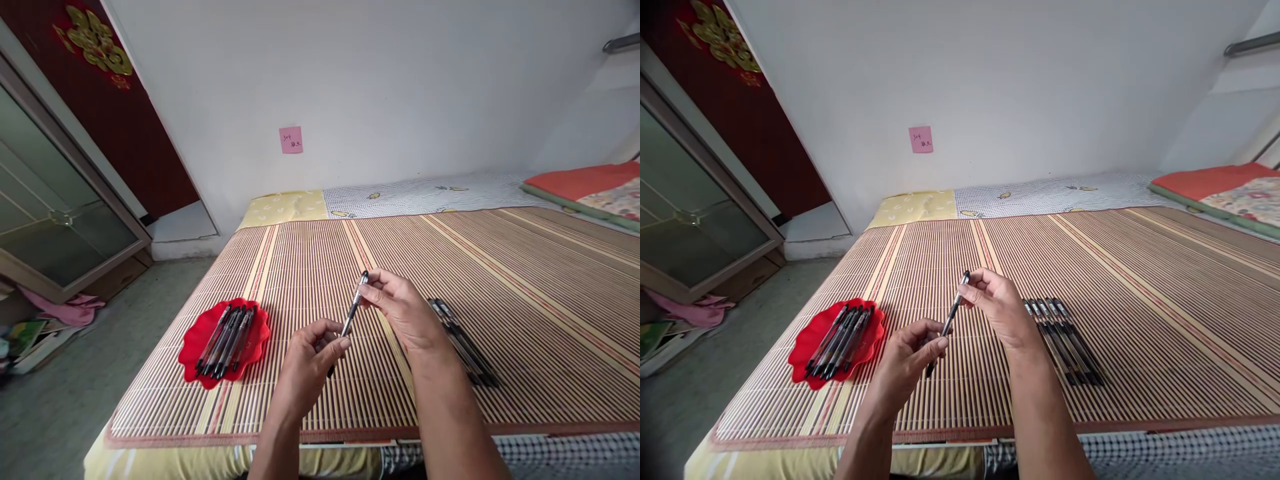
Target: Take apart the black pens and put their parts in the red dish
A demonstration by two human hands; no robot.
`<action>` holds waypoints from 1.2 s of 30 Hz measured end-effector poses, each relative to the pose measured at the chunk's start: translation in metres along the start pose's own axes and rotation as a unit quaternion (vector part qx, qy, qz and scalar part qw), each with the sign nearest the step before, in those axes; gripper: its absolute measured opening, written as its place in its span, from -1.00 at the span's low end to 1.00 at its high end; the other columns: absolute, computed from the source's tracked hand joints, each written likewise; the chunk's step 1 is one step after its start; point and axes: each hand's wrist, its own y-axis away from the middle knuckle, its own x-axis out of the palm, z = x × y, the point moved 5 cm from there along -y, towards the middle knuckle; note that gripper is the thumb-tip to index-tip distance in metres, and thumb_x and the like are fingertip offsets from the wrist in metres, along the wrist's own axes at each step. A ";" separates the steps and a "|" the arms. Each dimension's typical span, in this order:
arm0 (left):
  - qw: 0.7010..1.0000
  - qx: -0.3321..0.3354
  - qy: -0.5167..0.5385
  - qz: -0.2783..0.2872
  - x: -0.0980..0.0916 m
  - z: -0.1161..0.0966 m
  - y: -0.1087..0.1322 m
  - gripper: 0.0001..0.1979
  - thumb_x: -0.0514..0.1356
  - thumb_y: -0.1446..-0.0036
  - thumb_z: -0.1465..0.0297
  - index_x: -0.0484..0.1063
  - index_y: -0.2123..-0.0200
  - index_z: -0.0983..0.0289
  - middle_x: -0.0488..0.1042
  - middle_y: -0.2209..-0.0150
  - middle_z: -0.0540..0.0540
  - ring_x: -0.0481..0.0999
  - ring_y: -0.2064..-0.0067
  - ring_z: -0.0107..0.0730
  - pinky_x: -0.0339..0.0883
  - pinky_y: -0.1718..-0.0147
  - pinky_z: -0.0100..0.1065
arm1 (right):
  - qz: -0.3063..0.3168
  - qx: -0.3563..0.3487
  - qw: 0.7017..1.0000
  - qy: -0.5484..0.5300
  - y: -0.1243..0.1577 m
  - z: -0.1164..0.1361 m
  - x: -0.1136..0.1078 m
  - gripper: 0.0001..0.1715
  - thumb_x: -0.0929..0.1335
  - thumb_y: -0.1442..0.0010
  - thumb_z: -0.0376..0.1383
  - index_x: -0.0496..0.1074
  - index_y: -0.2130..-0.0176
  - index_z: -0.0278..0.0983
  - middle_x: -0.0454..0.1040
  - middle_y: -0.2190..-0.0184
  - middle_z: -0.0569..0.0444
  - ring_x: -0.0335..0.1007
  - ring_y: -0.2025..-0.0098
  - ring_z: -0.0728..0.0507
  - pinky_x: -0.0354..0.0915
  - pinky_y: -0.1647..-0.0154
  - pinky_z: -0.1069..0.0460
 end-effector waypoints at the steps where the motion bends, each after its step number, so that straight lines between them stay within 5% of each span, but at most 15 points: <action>1: 1.000 0.007 -0.005 -0.003 0.000 -0.001 0.001 -0.69 0.43 -0.08 0.15 0.60 0.28 0.28 0.36 0.52 -0.04 0.22 0.47 -0.49 0.08 0.48 -0.43 | 0.017 0.005 1.000 0.009 0.001 0.000 0.003 -0.74 0.56 -0.14 -0.15 0.53 0.26 -0.23 0.50 0.36 0.13 0.43 0.31 -0.05 0.38 0.23 0.02; 10: 0.997 0.063 -0.019 -0.035 0.001 -0.003 0.006 -0.80 0.34 -0.20 0.26 0.61 0.33 0.28 0.44 0.47 0.02 0.37 0.40 -0.42 0.23 0.38 -0.40 | 0.118 0.013 0.992 0.028 0.003 -0.002 0.016 -0.76 0.55 -0.16 -0.17 0.50 0.30 -0.22 0.48 0.36 0.13 0.44 0.30 -0.07 0.41 0.18 0.01; 14: 0.997 0.054 0.014 -0.056 0.004 -0.004 0.006 -0.75 0.40 -0.14 0.22 0.57 0.37 0.29 0.45 0.48 0.01 0.37 0.41 -0.44 0.24 0.41 -0.42 | 0.115 0.014 0.993 0.024 0.003 0.000 0.016 -0.74 0.56 -0.15 -0.13 0.50 0.33 -0.20 0.49 0.38 0.13 0.44 0.31 -0.07 0.41 0.19 0.00; 21: 0.997 0.013 0.070 -0.008 0.011 -0.003 0.003 -0.67 0.41 -0.13 0.13 0.56 0.32 0.31 0.48 0.50 0.01 0.33 0.50 -0.51 0.20 0.49 -0.46 | 0.086 0.007 0.996 0.026 0.001 -0.004 0.010 -0.59 0.35 -0.39 0.04 0.58 0.18 -0.21 0.58 0.28 0.03 0.49 0.25 -0.09 0.40 0.18 0.00; 28: 0.993 0.011 0.087 -0.085 0.002 0.002 0.000 -0.60 0.56 0.12 0.20 0.52 0.37 0.31 0.32 0.53 -0.10 0.23 0.48 -0.58 0.12 0.47 -0.51 | 0.085 0.008 0.994 0.075 0.000 -0.005 0.013 -0.67 0.43 -0.31 -0.02 0.58 0.18 -0.23 0.53 0.35 0.09 0.49 0.30 -0.07 0.41 0.22 0.00; 36: 0.991 0.030 0.067 -0.113 0.001 -0.001 0.002 -0.65 0.51 0.05 0.24 0.47 0.37 0.30 0.26 0.51 -0.12 0.20 0.45 -0.55 0.13 0.44 -0.50 | 0.159 0.033 0.985 0.050 0.004 -0.005 0.021 -0.71 0.49 -0.21 -0.20 0.57 0.07 -0.22 0.61 0.19 0.00 0.55 0.13 -0.14 0.46 0.07 -0.04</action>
